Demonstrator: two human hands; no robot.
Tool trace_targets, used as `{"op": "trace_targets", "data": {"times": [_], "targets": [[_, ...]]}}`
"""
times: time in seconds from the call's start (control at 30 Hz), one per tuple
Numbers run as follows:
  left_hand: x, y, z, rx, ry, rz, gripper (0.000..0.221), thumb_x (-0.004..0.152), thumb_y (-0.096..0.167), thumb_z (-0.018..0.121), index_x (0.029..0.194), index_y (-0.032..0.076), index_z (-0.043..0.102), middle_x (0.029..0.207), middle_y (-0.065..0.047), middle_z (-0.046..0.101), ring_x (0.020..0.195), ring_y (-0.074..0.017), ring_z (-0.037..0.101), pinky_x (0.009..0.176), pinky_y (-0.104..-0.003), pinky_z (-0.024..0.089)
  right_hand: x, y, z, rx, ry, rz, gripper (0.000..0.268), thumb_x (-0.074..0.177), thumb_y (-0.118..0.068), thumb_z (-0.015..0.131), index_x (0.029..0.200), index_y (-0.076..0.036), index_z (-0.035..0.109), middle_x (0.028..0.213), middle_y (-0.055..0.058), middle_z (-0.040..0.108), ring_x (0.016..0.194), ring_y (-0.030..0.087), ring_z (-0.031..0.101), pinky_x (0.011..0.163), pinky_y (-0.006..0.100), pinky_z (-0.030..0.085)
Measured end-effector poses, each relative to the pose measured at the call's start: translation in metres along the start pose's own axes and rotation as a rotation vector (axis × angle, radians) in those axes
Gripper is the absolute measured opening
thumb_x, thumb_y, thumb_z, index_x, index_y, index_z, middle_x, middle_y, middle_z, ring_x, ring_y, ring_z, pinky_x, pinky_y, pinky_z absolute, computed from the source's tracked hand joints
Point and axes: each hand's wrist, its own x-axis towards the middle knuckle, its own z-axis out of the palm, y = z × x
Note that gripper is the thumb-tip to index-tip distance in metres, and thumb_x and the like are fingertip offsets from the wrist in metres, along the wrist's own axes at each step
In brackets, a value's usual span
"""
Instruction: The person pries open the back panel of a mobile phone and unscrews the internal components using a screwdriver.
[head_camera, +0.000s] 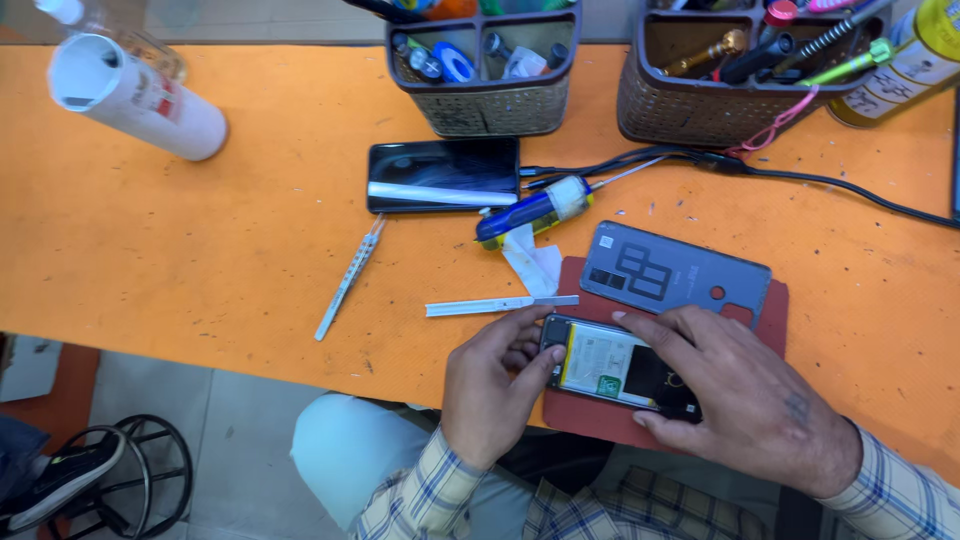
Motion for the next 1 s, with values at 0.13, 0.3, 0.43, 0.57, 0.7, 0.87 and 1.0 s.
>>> {"op": "trace_targets", "data": {"times": [0.13, 0.3, 0.43, 0.57, 0.7, 0.87, 1.0], "targets": [[0.005, 0.003, -0.001, 0.026, -0.025, 0.000, 0.043, 0.085, 0.009, 0.077, 0.127, 0.004, 0.069, 0.090, -0.007, 0.077, 0.072, -0.0101, 0.069, 0.066, -0.025, 0.059, 0.005, -0.001, -0.003, -0.107, 0.003, 0.024, 0.092, 0.065, -0.044, 0.087, 0.146, -0.017, 0.055, 0.111, 0.008, 0.061, 0.105, 0.029, 0.062, 0.093, 0.042, 0.052], [0.008, 0.003, -0.005, 0.147, -0.026, 0.142, 0.038, 0.086, 0.012, 0.079, 0.122, 0.004, 0.070, 0.094, -0.007, 0.072, 0.075, -0.0129, 0.070, 0.068, -0.027, 0.061, 0.002, 0.002, -0.001, -0.190, 0.038, 0.021, 0.094, 0.064, -0.050, 0.086, 0.146, -0.016, 0.056, 0.115, 0.009, 0.062, 0.106, 0.029, 0.061, 0.093, 0.041, 0.052], [0.011, 0.003, -0.005, 0.224, -0.029, 0.176, 0.039, 0.082, 0.013, 0.082, 0.119, 0.005, 0.071, 0.092, -0.006, 0.071, 0.074, -0.0144, 0.070, 0.067, -0.027, 0.061, -0.006, 0.004, 0.005, -0.239, 0.134, -0.041, 0.089, 0.066, -0.049, 0.084, 0.143, -0.013, 0.058, 0.117, 0.010, 0.062, 0.110, 0.030, 0.060, 0.095, 0.041, 0.051], [0.014, 0.003, -0.003, 0.184, -0.050, 0.082, 0.041, 0.081, 0.014, 0.082, 0.119, 0.004, 0.069, 0.087, -0.005, 0.073, 0.069, -0.0130, 0.071, 0.065, -0.026, 0.061, -0.010, 0.001, 0.006, -0.242, 0.178, -0.059, 0.089, 0.066, -0.048, 0.084, 0.142, -0.010, 0.058, 0.118, 0.010, 0.062, 0.110, 0.030, 0.059, 0.097, 0.042, 0.049], [0.017, 0.007, -0.005, 0.199, -0.060, 0.128, 0.040, 0.080, 0.014, 0.083, 0.117, 0.003, 0.070, 0.085, -0.006, 0.074, 0.070, -0.0123, 0.072, 0.064, -0.026, 0.061, -0.007, -0.005, 0.000, -0.216, 0.226, -0.104, 0.083, 0.068, -0.048, 0.085, 0.136, -0.008, 0.060, 0.122, 0.012, 0.060, 0.110, 0.031, 0.058, 0.099, 0.043, 0.048], [0.017, 0.015, -0.006, 0.223, -0.100, 0.070, 0.040, 0.078, 0.013, 0.083, 0.115, 0.005, 0.071, 0.084, -0.004, 0.072, 0.070, -0.0127, 0.072, 0.063, -0.026, 0.062, -0.005, -0.012, -0.011, -0.156, 0.188, -0.082, 0.081, 0.062, -0.041, 0.086, 0.130, -0.005, 0.061, 0.122, 0.014, 0.060, 0.103, 0.033, 0.058, 0.091, 0.045, 0.048], [0.017, 0.016, -0.003, 0.280, -0.080, 0.099, 0.041, 0.076, 0.012, 0.084, 0.115, 0.005, 0.071, 0.096, -0.006, 0.063, 0.073, -0.0117, 0.073, 0.063, -0.026, 0.063, -0.005, -0.011, -0.015, -0.160, 0.139, -0.088, 0.082, 0.063, -0.043, 0.087, 0.132, -0.007, 0.061, 0.122, 0.014, 0.060, 0.110, 0.036, 0.057, 0.090, 0.046, 0.047]]}}
